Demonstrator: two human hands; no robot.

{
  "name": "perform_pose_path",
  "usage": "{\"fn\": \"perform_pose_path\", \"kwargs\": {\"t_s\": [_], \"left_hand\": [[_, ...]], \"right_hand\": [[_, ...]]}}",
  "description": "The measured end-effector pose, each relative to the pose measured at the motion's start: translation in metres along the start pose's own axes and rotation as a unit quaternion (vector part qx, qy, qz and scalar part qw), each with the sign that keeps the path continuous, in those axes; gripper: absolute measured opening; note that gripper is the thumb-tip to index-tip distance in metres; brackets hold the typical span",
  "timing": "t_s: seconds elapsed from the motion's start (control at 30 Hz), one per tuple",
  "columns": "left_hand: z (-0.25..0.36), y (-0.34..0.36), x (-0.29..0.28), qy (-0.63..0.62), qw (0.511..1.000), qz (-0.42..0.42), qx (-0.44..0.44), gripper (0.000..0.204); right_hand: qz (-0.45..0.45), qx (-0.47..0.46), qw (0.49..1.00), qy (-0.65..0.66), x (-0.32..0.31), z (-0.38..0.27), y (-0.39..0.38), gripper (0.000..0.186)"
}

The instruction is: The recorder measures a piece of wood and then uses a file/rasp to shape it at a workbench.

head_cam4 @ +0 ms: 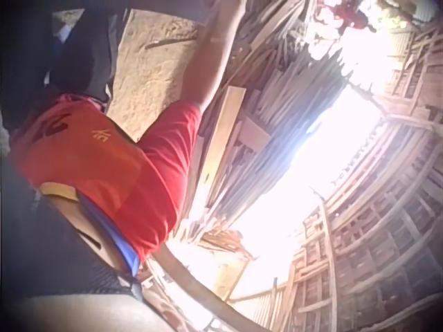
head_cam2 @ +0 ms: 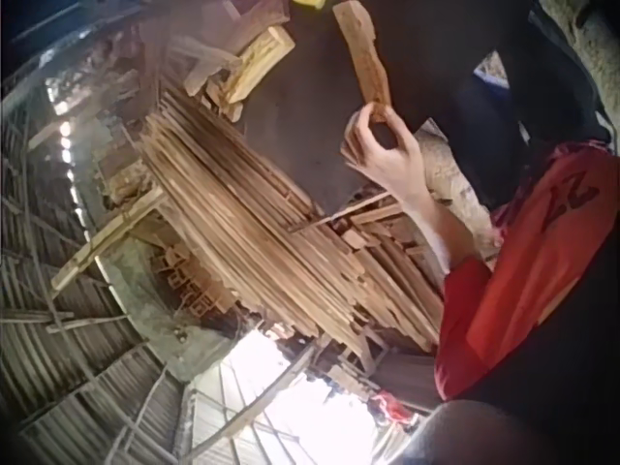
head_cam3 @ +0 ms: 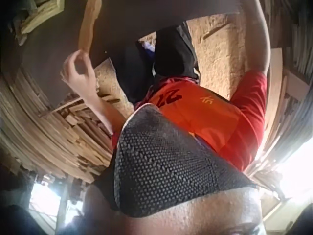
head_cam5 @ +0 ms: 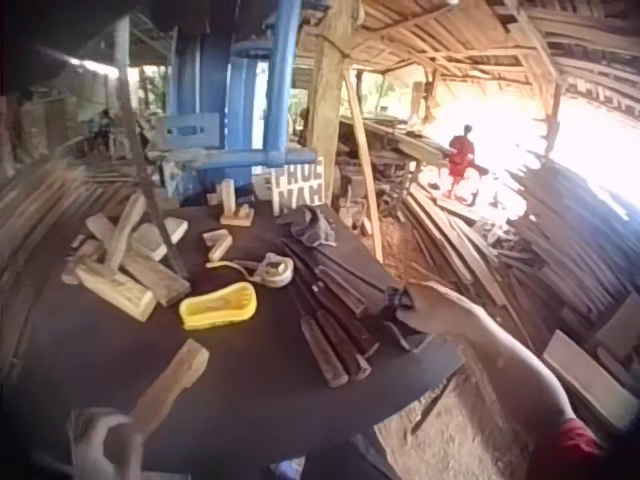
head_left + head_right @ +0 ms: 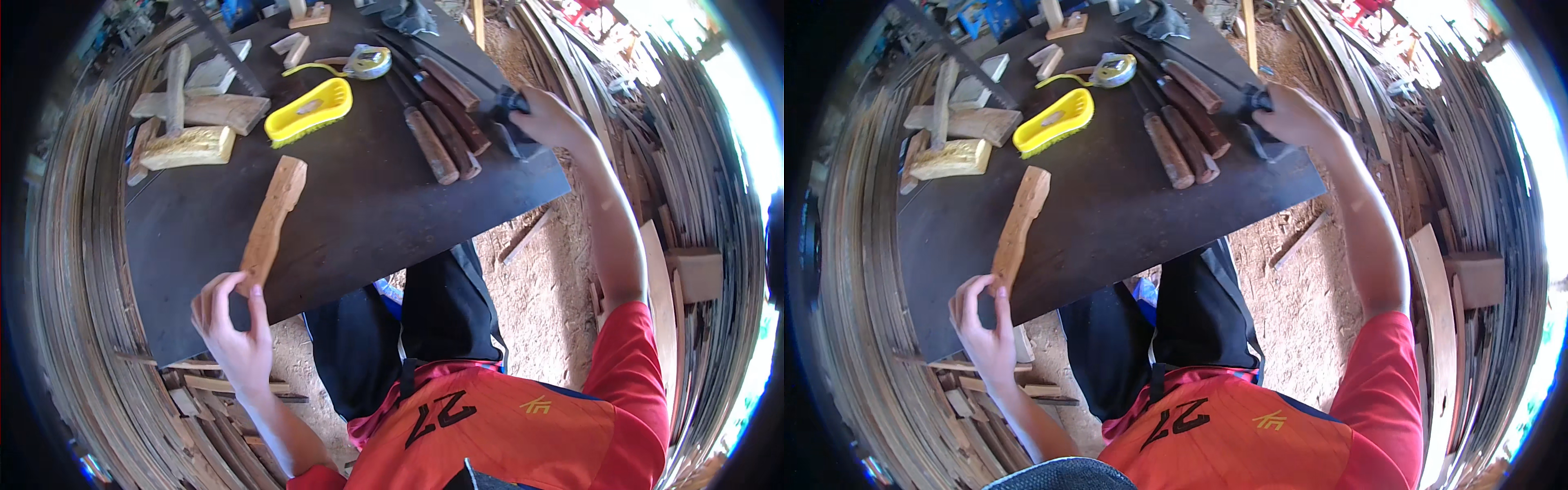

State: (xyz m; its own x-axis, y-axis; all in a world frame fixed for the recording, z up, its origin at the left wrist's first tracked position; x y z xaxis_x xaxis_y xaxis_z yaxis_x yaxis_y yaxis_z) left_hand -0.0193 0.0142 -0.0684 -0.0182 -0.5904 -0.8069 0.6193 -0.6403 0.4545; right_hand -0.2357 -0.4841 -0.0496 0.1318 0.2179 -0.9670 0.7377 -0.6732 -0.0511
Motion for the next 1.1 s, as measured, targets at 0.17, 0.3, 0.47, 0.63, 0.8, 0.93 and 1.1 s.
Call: {"fn": "perform_pose_path", "kwargs": {"t_s": [0.17,0.3,0.47,0.63,0.8,0.93,1.1], "left_hand": [[0.030,0.002,-0.004,-0.025,0.996,-0.042,0.079,0.011],[0.037,0.010,0.008,-0.120,0.979,-0.092,0.137,0.018],[0.040,0.027,0.014,-0.174,0.961,-0.144,0.156,0.021],[0.027,0.066,0.032,-0.113,0.952,-0.147,0.242,0.075],[-0.004,0.094,0.047,-0.029,0.970,-0.154,0.184,0.127],[-0.003,0.092,0.053,0.034,0.969,-0.198,0.142,0.121],[-0.007,0.079,0.047,0.029,0.976,-0.108,0.188,0.095]], "right_hand": [[0.067,-0.032,0.997,0.034,-0.015,0.022,-0.027,0.045],[0.096,-0.020,0.994,0.056,-0.027,0.062,-0.064,0.045],[0.128,-0.005,0.980,0.155,-0.029,0.049,-0.106,0.050],[0.158,-0.095,0.983,-0.001,-0.018,0.054,-0.110,0.047],[0.160,-0.043,0.986,-0.033,0.009,0.057,-0.054,0.044],[0.166,-0.067,0.982,-0.061,0.042,0.027,-0.021,0.048],[0.100,0.004,0.995,0.002,0.028,-0.014,-0.023,0.061]]}}
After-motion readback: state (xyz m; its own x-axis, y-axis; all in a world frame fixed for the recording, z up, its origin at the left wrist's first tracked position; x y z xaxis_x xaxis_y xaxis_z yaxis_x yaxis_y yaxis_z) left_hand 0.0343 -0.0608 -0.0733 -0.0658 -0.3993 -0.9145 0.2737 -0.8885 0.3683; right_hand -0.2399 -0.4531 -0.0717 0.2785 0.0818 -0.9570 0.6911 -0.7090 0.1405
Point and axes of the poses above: each hand's wrist, its own y-axis towards the middle knuckle, its own x-axis out of the palm, z = x × y, the point moved 1 cm from there along y, towards the middle knuckle, and after that the axes turned 3 degrees about x, right-handed, at the moved point
